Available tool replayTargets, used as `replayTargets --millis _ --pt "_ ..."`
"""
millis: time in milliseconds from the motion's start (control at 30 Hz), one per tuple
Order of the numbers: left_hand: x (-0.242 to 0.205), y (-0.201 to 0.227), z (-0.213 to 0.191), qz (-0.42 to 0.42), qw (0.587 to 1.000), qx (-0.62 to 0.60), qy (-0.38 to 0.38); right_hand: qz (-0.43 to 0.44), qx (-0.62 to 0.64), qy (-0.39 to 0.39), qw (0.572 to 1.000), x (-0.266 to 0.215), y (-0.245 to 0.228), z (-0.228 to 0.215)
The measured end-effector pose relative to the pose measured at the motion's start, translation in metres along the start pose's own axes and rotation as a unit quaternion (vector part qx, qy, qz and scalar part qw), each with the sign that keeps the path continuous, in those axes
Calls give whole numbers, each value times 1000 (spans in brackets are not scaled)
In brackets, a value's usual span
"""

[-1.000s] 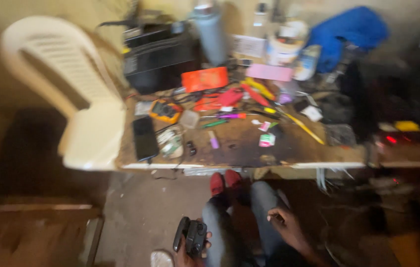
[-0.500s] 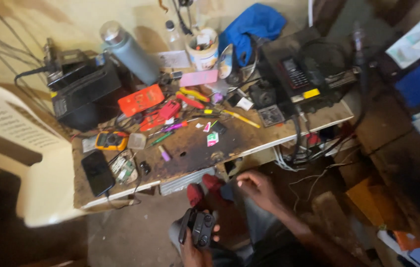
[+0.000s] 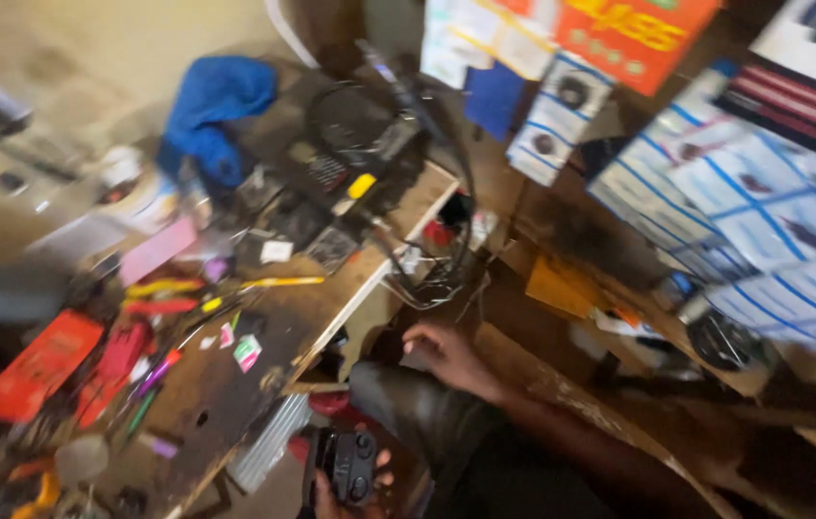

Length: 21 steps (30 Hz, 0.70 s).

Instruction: The person solders a small electronic component by hand and then uses a thin metal tool to pry open the plastic casing of a charging box.

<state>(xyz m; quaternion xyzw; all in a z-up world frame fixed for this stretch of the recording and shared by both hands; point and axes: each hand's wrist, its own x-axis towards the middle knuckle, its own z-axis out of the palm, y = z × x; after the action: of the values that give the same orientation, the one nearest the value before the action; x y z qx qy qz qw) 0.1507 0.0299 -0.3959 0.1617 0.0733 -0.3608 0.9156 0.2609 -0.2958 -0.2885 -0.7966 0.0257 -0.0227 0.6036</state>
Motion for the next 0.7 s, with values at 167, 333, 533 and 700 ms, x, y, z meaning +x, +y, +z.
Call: replayTargets --millis 167,333,533,700 --pt "38 -3 90 179 960 116 180 -24 24 150 988 -6 48 -77" --pt "49 -2 114 157 939 163 258 -88 241 224 940 22 220 -207" --pt "22 0 -7 -54 957 64 277 161 -416 331 832 41 190 -322" --pt "-12 4 -109 -59 994 -96 -6 297 -428 285 805 64 184 -333"
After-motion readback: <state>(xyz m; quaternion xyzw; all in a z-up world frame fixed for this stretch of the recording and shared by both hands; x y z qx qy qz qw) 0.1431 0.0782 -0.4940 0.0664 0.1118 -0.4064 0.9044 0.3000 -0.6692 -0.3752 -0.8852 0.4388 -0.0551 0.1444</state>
